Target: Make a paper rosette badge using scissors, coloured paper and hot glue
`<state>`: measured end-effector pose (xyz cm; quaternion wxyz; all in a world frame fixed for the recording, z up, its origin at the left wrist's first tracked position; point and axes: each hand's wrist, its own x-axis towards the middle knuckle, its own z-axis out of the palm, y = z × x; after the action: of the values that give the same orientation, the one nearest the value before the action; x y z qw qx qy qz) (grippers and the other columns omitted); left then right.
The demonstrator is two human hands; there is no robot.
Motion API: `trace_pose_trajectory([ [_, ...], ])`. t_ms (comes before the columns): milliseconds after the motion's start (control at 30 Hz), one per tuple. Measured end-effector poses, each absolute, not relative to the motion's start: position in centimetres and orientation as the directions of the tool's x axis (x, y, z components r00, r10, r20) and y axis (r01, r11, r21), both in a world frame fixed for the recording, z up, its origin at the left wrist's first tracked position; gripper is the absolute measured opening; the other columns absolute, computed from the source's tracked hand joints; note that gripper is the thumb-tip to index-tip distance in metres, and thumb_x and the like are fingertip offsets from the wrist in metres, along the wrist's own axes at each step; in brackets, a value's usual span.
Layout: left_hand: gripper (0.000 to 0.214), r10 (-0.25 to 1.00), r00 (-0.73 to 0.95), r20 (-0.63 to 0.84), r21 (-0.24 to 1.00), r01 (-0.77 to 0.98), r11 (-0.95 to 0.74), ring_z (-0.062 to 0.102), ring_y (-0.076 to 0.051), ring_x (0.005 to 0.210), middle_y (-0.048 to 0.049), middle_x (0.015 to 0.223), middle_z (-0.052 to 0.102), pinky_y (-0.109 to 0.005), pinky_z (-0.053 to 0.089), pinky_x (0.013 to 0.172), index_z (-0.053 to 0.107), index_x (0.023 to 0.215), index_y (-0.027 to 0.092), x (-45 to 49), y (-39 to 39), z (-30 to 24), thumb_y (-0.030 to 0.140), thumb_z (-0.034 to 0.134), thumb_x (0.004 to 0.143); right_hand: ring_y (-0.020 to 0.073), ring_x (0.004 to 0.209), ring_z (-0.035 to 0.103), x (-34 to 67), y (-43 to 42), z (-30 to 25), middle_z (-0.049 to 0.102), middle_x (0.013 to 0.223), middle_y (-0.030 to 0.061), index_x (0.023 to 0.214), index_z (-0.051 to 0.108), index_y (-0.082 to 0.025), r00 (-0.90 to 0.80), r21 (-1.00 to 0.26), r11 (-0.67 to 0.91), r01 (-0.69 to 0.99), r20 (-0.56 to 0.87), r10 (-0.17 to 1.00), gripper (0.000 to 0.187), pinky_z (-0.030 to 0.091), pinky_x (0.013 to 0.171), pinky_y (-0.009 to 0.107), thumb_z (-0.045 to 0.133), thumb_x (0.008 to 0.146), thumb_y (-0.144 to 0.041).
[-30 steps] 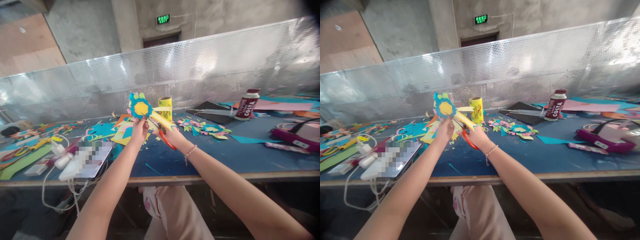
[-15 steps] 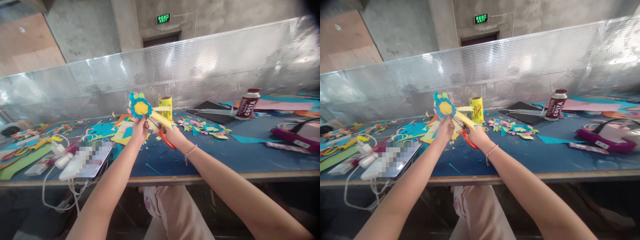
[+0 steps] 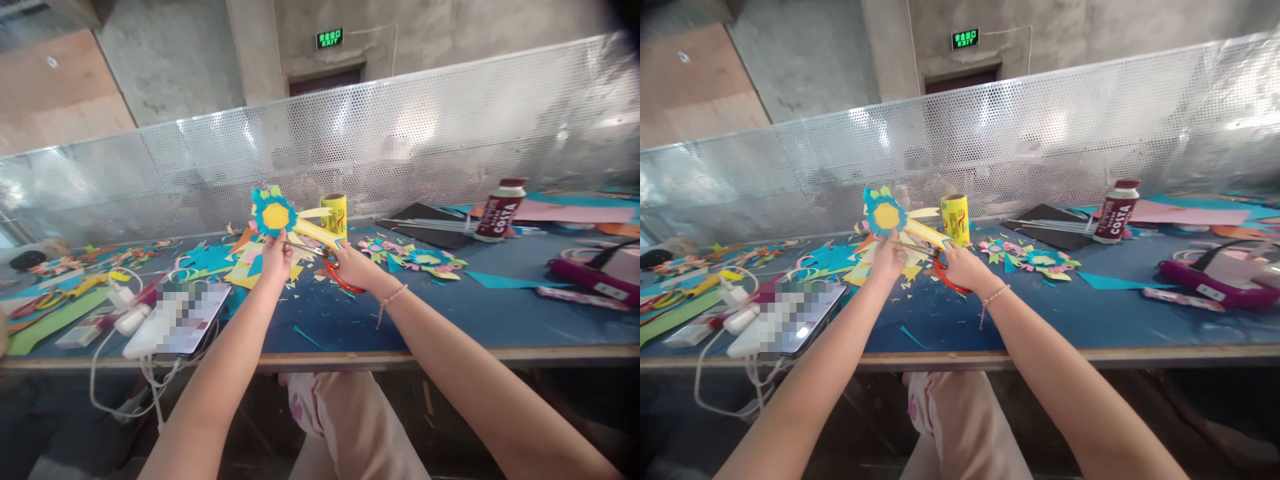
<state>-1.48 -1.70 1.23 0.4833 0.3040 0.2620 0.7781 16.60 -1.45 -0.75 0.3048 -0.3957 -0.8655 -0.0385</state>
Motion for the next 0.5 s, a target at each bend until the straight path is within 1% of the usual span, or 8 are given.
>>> trace_pose_trajectory([
  [67,0.041,0.885,-0.411,0.219,0.715,-0.549,-0.432,0.034,0.0,0.04,0.0114,0.051,0.036,-0.014,0.023,0.038,0.044,0.071,0.018,-2.1,-1.5,1.2,0.029,0.081,0.058,0.0281,0.102,0.058,17.9,-0.4,-0.8,0.061,0.111,0.0164,0.115,0.055,-0.014,-0.527,-0.157,0.658,0.737,0.476,0.704,0.055,0.045,0.086,0.037,0.062,0.075,-0.051],
  [133,0.041,0.852,-0.474,0.224,0.724,-0.505,-0.471,0.033,0.0,0.039,0.0116,0.051,0.035,-0.014,0.021,0.038,0.044,0.071,0.018,-2.6,-1.3,1.2,0.031,0.081,0.057,0.0273,0.101,0.058,19.1,0.7,-0.9,0.061,0.109,0.015,0.114,0.057,-0.016,-0.488,-0.17,0.578,0.798,0.382,0.785,0.051,0.045,0.084,0.036,0.063,0.075,-0.048],
  [233,0.04,0.819,-0.522,0.237,0.739,-0.45,-0.501,0.032,-0.001,0.039,0.0114,0.05,0.035,-0.015,0.021,0.038,0.045,0.07,0.018,-2.9,-1.1,1.1,0.033,0.08,0.058,0.0293,0.101,0.057,20.3,1.8,-1.0,0.059,0.109,0.0181,0.112,0.059,-0.013,-0.344,-0.159,0.384,0.909,0.228,0.911,0.047,0.044,0.082,0.036,0.068,0.07,-0.033],
  [267,0.039,0.813,-0.526,0.252,0.748,-0.427,-0.508,0.031,-0.001,0.039,0.0112,0.05,0.035,-0.016,0.021,0.038,0.046,0.069,0.018,-2.9,-1.0,1.0,0.034,0.08,0.058,0.03,0.101,0.056,20.4,2.0,-0.9,0.058,0.109,0.0191,0.111,0.06,-0.012,-0.287,-0.158,0.324,0.933,0.217,0.933,0.047,0.044,0.081,0.036,0.069,0.067,-0.026],
  [333,0.037,0.803,-0.509,0.309,0.766,-0.367,-0.528,0.03,-0.001,0.039,0.0105,0.049,0.037,-0.017,0.022,0.039,0.048,0.069,0.017,-2.7,-0.9,0.7,0.036,0.078,0.06,0.0272,0.097,0.057,20.3,1.8,-0.5,0.059,0.106,0.0178,0.106,0.063,-0.011,-0.209,-0.219,0.285,0.933,0.312,0.927,0.042,0.044,0.08,0.034,0.066,0.064,-0.017],
  [400,0.033,0.794,-0.474,0.38,0.778,-0.3,-0.552,0.029,-0.002,0.039,0.0094,0.05,0.039,-0.017,0.023,0.04,0.051,0.069,0.017,-2.2,-0.8,0.4,0.037,0.076,0.062,0.0203,0.084,0.058,19.9,0.9,0.1,0.061,0.091,0.012,0.09,0.065,-0.012,-0.192,-0.322,0.395,0.86,0.513,0.836,0.02,0.043,0.075,0.03,0.058,0.072,-0.018],
  [433,0.032,0.791,-0.457,0.407,0.783,-0.27,-0.56,0.031,-0.002,0.04,0.0087,0.05,0.041,-0.017,0.024,0.04,0.053,0.07,0.017,-2.0,-0.8,0.2,0.038,0.076,0.063,0.0171,0.076,0.056,19.5,0.3,0.4,0.061,0.081,0.0089,0.078,0.064,-0.013,-0.198,-0.35,0.485,0.802,0.611,0.767,0.015,0.043,0.071,0.027,0.052,0.078,-0.021],
  [500,0.029,0.793,-0.426,0.436,0.797,-0.227,-0.56,0.034,-0.003,0.041,0.0072,0.052,0.044,-0.018,0.025,0.041,0.055,0.071,0.017,-1.4,-1.0,-0.1,0.038,0.075,0.064,0.0137,0.062,0.051,18.6,-1.0,0.9,0.055,0.062,0.0048,0.059,0.057,-0.016,-0.227,-0.332,0.644,0.689,0.746,0.626,0.034,0.04,0.065,0.026,0.04,0.087,-0.027],
])
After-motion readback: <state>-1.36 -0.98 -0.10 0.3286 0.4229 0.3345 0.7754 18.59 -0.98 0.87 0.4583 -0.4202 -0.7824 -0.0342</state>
